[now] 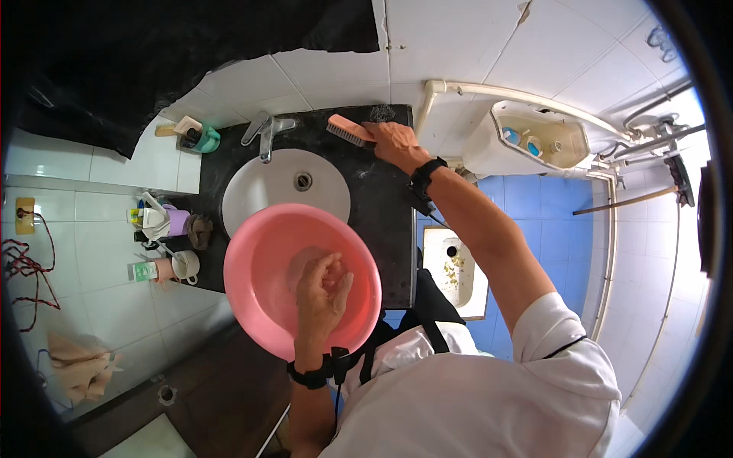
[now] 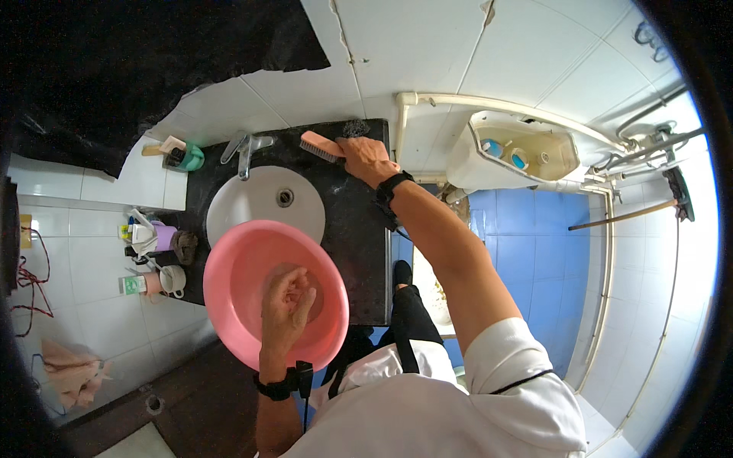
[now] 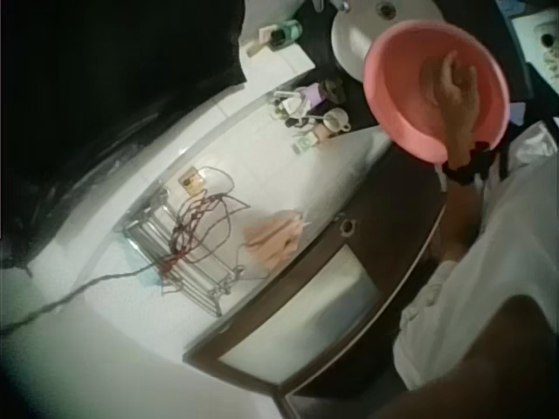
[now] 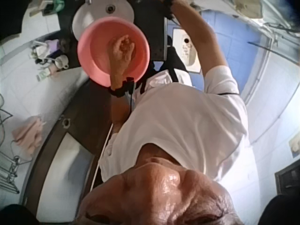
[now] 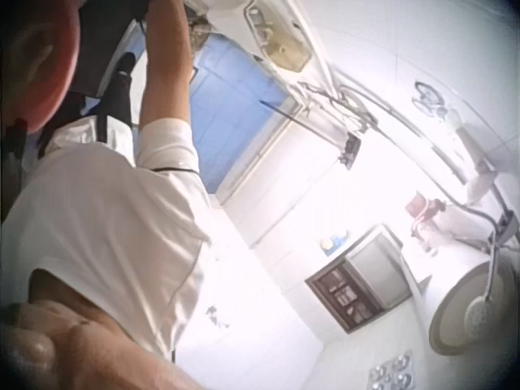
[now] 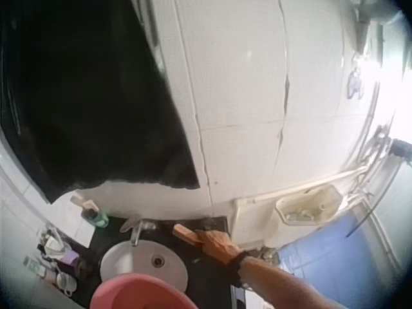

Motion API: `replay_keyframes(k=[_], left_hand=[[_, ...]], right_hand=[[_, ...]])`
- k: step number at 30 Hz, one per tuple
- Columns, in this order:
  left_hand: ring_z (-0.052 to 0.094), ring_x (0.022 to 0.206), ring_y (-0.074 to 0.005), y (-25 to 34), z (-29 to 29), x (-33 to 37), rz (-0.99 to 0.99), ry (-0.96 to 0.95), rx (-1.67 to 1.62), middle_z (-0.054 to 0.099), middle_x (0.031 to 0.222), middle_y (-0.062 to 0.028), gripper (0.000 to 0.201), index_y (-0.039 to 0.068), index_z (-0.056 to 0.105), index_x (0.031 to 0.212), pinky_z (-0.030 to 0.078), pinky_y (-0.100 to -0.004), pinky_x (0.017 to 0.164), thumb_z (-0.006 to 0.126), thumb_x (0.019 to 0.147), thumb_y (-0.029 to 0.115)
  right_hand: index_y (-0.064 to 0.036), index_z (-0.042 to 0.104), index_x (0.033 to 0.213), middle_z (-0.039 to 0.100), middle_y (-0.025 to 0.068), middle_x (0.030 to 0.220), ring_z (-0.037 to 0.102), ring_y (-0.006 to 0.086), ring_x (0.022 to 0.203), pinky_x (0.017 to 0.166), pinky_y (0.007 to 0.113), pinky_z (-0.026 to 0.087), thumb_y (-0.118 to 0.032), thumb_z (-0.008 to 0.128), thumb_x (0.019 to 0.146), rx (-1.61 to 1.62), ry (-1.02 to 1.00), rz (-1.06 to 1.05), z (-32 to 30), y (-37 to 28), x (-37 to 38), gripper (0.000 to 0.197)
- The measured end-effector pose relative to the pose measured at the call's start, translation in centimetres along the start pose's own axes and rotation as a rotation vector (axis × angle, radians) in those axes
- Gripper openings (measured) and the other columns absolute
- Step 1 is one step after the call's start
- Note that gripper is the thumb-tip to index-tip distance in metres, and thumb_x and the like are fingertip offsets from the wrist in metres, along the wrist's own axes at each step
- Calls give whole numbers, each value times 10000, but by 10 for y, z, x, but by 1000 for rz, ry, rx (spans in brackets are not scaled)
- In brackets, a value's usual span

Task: Cleaning a small brush by rubbing it against a cup in a sink.

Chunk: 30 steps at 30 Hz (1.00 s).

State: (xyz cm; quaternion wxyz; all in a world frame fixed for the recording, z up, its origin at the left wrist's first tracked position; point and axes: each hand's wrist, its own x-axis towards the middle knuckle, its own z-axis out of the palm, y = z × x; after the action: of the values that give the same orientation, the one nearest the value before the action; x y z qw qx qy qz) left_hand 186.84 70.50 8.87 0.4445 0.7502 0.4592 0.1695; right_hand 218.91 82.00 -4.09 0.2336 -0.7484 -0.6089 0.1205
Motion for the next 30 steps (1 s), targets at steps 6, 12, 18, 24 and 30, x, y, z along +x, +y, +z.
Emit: replay_keyframes(k=[6,12,18,24,30], left_hand=[[625,888,-150,19,16,4,-62,158,-95,660,1035,-66,334,16,668,1223,526,-285,763,746,911,103],[624,1006,-120,42,29,24,-109,155,-213,650,1110,-40,369,20,612,1333,518,-261,903,697,983,102],[598,1131,-186,60,47,40,37,10,-164,597,1305,-124,654,47,442,1520,517,-311,929,724,935,123],[650,1092,-232,43,81,42,169,-211,-225,612,1284,-160,626,26,466,1492,572,-342,866,725,936,150],[645,1056,-230,38,79,26,84,-303,-225,611,1256,-170,591,62,518,1465,569,-327,815,744,933,184]], right_hand=[[-53,665,1090,717,199,869,715,376,860,746,484,561,-75,599,878,6,-22,-99,-1,16,-8,224],[-21,654,1133,688,43,902,573,95,843,768,321,519,-127,776,893,782,114,130,-24,-19,-71,290],[-62,598,791,528,-23,622,472,76,501,431,274,359,-267,780,929,1385,-114,475,-117,-77,-157,307],[-66,599,789,524,-26,604,464,76,483,420,268,342,-257,792,916,1428,163,618,-115,-62,-196,300],[17,704,1032,704,24,849,597,100,751,683,292,498,-80,735,900,917,552,452,-148,28,-198,167]])
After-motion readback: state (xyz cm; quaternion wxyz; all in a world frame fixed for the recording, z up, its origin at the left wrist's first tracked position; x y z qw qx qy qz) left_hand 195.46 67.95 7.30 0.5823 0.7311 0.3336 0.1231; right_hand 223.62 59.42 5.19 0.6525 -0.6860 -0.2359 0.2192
